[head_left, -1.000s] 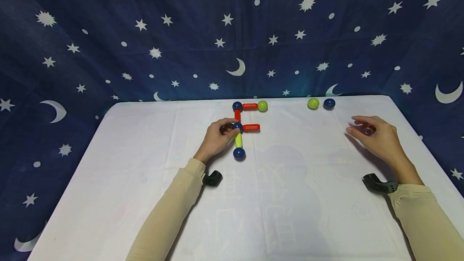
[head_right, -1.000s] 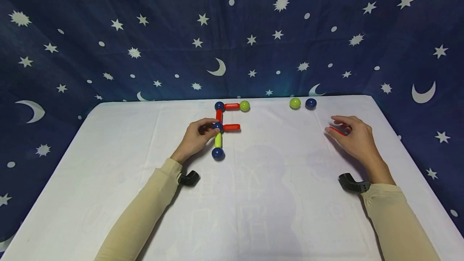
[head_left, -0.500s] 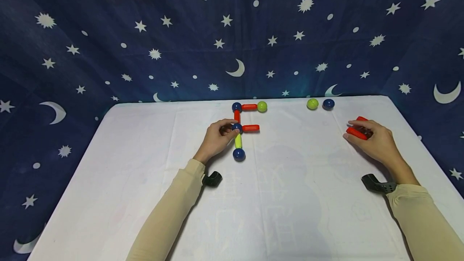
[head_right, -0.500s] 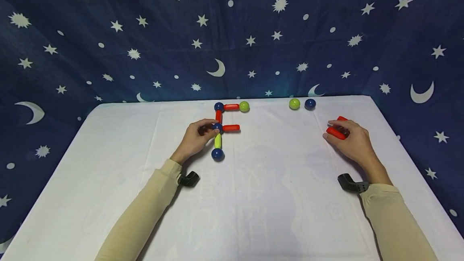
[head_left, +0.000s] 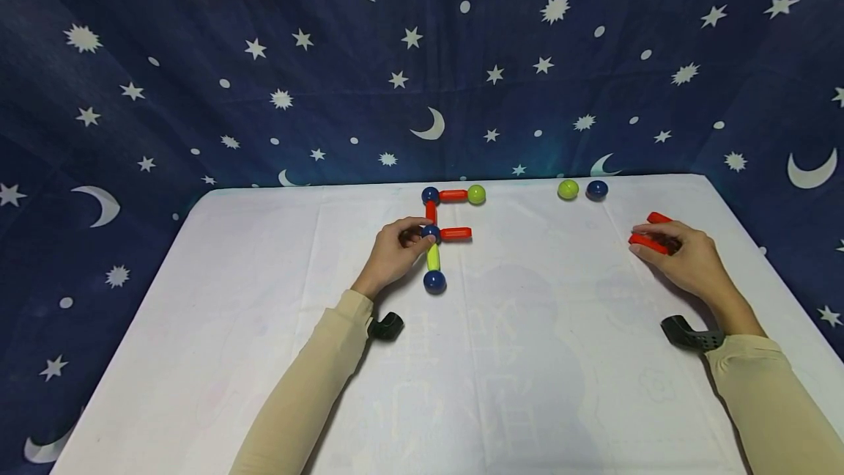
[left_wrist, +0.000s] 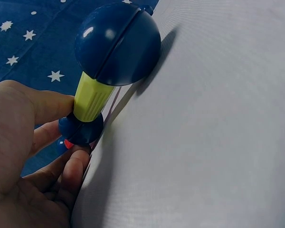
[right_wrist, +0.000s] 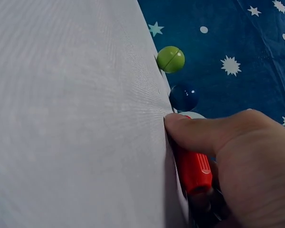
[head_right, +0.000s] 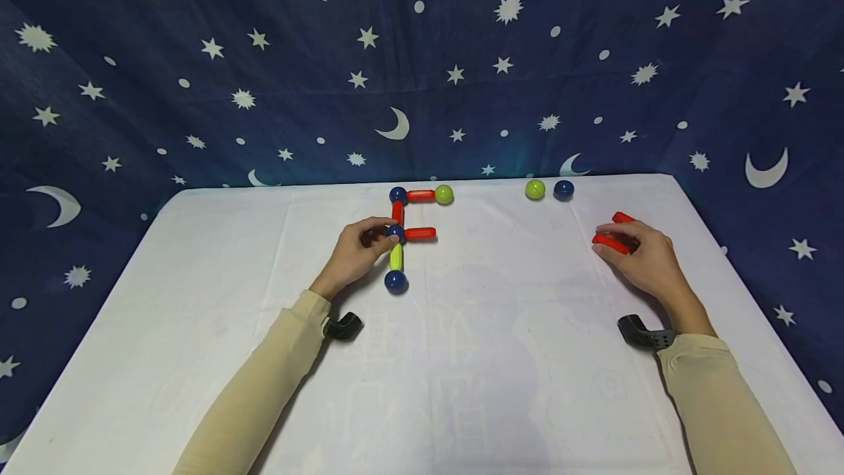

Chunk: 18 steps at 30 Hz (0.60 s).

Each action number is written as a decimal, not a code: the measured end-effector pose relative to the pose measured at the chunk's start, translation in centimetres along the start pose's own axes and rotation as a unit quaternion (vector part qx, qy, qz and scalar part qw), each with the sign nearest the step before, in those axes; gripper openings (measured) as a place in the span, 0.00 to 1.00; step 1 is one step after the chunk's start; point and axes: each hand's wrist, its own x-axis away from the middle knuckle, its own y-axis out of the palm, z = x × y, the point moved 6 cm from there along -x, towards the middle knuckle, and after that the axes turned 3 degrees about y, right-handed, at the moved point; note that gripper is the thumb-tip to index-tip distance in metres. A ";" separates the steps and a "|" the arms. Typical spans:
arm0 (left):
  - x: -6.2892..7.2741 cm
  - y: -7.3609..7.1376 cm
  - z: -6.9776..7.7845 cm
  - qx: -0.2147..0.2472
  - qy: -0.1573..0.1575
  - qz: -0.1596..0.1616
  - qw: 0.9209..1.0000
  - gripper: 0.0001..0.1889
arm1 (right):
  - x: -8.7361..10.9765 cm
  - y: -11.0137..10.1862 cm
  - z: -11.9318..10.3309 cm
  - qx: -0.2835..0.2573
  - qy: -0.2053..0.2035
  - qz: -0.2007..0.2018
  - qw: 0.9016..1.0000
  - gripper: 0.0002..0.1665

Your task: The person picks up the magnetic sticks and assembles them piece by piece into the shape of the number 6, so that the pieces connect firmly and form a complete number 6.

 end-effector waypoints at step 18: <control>0.0 0.0 0.1 0.002 0.004 0.003 1.000 0.16 | -0.1 -0.4 -1.9 0.016 -0.042 0.041 0.998 0.19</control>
